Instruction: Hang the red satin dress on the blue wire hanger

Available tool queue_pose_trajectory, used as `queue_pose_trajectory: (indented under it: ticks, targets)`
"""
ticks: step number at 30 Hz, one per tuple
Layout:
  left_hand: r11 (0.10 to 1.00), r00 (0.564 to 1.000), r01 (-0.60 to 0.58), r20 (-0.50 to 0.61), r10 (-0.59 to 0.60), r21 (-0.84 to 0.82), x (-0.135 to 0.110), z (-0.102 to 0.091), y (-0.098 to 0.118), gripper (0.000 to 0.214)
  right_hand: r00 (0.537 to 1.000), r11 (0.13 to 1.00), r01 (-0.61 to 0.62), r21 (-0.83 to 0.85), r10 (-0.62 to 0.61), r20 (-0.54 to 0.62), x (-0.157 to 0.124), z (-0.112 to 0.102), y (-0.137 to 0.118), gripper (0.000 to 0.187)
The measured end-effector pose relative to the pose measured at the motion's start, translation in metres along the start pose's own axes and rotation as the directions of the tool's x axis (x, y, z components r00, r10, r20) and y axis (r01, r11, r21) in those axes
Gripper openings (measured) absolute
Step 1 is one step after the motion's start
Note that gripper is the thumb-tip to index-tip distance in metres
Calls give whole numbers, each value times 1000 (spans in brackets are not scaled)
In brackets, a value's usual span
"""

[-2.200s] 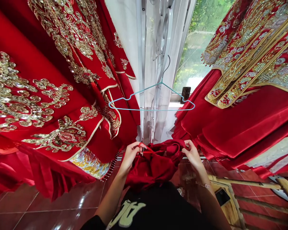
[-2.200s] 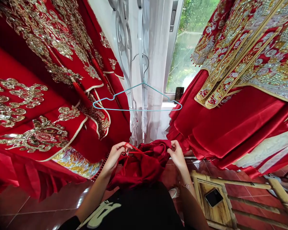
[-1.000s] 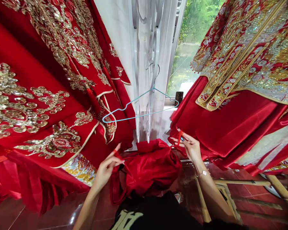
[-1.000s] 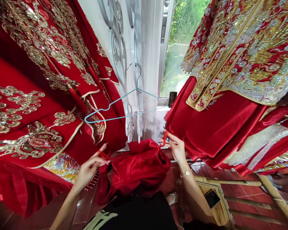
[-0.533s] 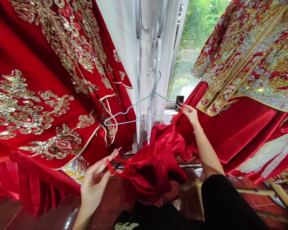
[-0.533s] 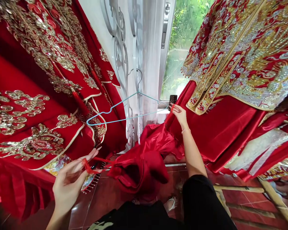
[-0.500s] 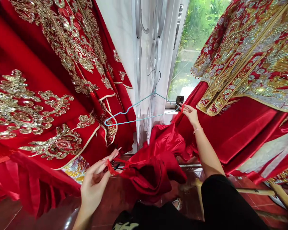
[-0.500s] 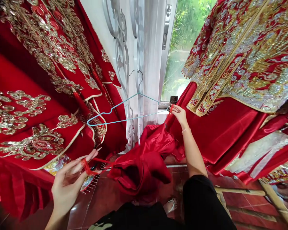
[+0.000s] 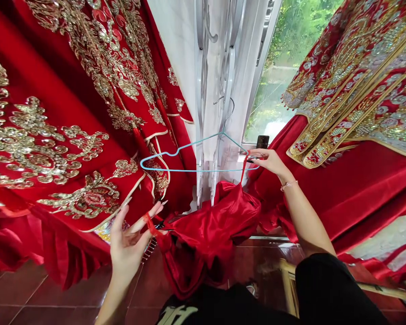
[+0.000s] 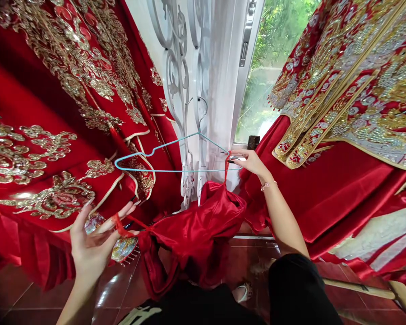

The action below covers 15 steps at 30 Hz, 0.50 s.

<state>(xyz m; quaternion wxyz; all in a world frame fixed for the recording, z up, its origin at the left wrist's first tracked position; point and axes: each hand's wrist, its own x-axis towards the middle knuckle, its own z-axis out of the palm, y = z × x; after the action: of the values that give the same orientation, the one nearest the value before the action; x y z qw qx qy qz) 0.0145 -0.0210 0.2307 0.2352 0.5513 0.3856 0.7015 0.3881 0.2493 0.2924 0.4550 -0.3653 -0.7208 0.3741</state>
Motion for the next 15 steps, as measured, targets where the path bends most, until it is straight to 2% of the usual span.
queue_pose_trajectory:
  ticks: [3,8,10,13,15]
  targets:
    - [1000,1000,11,-5,-11,1,10,0,-5,74,994,997,-21,-80,29,108,-11,5,-8,29]
    - [985,995,-94,-32,99,142,50,-13,-11,80,991,960,94,-262,-64,120,-28,-1,-17,34]
    - [969,991,-130,-10,135,211,71,-20,-12,84,992,943,120,-311,-100,79,-31,-8,-15,30]
    - [934,985,-167,23,168,316,100,-28,-18,88,987,930,115,-348,-146,-65,-29,-21,-5,30]
    - [911,984,-179,58,169,372,116,-31,-23,87,976,928,127,-350,-180,-121,-26,-27,3,34]
